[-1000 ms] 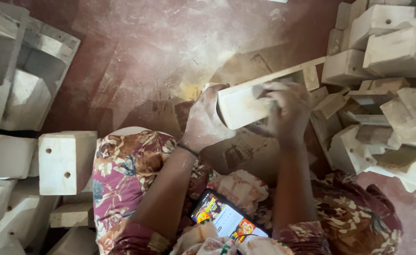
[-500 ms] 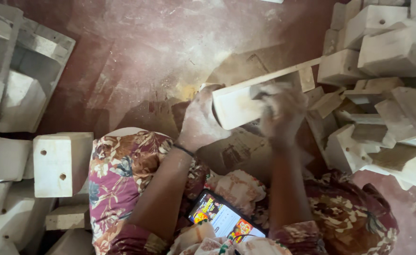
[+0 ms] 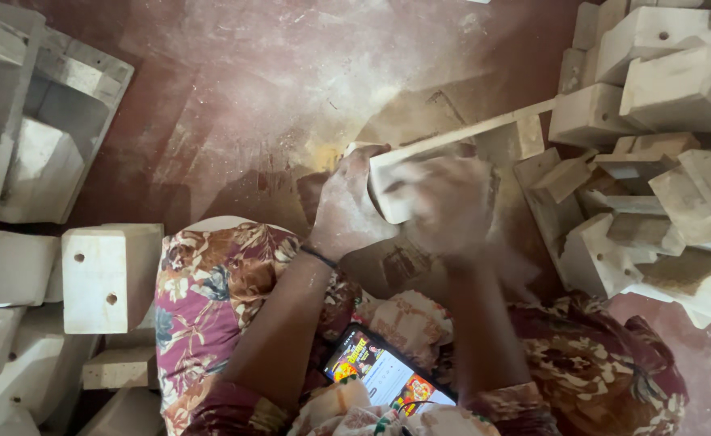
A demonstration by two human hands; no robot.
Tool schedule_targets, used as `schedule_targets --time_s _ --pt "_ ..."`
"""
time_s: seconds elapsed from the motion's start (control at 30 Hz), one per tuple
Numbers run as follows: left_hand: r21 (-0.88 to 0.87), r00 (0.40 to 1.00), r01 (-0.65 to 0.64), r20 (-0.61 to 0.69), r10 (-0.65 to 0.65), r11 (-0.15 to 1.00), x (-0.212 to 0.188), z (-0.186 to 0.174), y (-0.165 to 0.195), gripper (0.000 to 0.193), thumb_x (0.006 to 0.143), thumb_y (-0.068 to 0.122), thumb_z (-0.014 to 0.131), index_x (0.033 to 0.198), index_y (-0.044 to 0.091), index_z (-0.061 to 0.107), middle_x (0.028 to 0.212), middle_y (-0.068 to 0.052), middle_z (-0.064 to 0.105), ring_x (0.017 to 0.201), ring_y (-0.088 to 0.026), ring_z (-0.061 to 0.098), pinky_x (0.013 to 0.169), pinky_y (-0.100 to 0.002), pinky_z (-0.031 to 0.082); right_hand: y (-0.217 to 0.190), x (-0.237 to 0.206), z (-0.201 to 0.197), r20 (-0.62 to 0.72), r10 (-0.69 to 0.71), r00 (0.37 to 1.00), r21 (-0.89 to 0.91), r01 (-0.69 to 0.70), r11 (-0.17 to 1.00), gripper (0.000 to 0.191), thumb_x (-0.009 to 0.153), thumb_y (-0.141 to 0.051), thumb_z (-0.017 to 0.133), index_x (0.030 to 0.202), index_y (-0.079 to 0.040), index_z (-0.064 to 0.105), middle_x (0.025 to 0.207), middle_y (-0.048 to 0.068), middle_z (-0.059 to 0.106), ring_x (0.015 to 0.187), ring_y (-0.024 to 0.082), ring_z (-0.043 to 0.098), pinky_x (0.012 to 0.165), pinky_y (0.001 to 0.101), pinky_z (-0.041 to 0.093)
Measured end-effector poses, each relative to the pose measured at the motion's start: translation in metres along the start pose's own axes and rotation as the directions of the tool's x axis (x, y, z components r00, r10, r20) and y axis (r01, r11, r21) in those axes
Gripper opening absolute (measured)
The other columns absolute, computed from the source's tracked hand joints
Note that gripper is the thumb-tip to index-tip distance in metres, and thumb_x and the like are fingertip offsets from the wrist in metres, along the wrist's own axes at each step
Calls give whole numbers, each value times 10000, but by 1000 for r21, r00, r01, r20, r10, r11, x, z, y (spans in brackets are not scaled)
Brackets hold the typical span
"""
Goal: The person sits on the floor among piles of white chalk-like blocks and smooths them one at a time, holding each block in one hand while scraping and rubbing its surfaces with a small blade-like tool in the other hand. A phone plays video in their lap throughout, and finished blocks are set back onto the surrounding piles.
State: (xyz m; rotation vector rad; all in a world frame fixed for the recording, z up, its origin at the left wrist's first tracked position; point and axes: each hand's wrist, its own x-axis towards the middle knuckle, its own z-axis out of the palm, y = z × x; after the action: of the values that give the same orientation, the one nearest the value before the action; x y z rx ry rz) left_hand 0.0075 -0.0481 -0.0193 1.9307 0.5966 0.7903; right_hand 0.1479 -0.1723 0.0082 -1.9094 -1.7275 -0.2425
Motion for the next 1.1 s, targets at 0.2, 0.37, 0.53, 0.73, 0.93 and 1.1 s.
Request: schedule_targets --time_s 0.2,0.37,0.53,0.73,0.93,1.1 --pt "13 998 -63 -7 63 998 2 -3 5 740 675 274 883 1285 22 547 1158 -181 655 1077 -345 671 928 -426 554 28 -13 7 -97 162 982 -83 -171 982 131 915 -27 610 937 -101 716 1013 16 740 978 185 668 974 425 457" --pt "-67 997 70 27 -68 995 3 -4 8 671 741 271 833 1313 50 560 1184 -142 670 1114 -302 700 974 -394 574 21 -12 11 -122 69 990 -133 -85 988 111 852 -16 629 882 -107 684 1020 30 742 958 201 655 909 425 456" --pt "119 994 -95 61 88 988 5 -4 4 544 688 215 834 1177 113 620 1203 -186 645 1112 -340 658 949 -423 543 -9 -10 10 -47 86 995 -126 -91 988 208 791 0 615 961 -110 661 1132 43 744 1036 239 669 889 428 457" --pt "49 999 13 29 -14 999 1 5 1 677 693 293 854 1258 39 582 1169 -173 654 1111 -370 646 973 -449 523 -14 -7 -16 -146 251 957 -222 -279 934 212 865 9 617 1034 -102 679 1122 38 719 1057 249 676 901 460 450" --pt "69 999 -24 -37 27 997 -3 9 6 681 678 326 876 1238 46 607 1118 -160 668 1063 -381 632 950 -459 519 -20 -18 -7 -96 278 956 -241 -293 925 61 941 -35 638 974 -79 667 1009 107 666 957 317 636 839 485 446" --pt "162 997 -69 -8 71 984 4 13 6 702 603 325 895 1179 46 605 1106 -161 640 1061 -387 612 959 -486 490 -22 -32 -5 -135 184 974 -178 -207 962 37 964 -73 623 980 -95 649 985 88 663 956 318 646 893 474 419"
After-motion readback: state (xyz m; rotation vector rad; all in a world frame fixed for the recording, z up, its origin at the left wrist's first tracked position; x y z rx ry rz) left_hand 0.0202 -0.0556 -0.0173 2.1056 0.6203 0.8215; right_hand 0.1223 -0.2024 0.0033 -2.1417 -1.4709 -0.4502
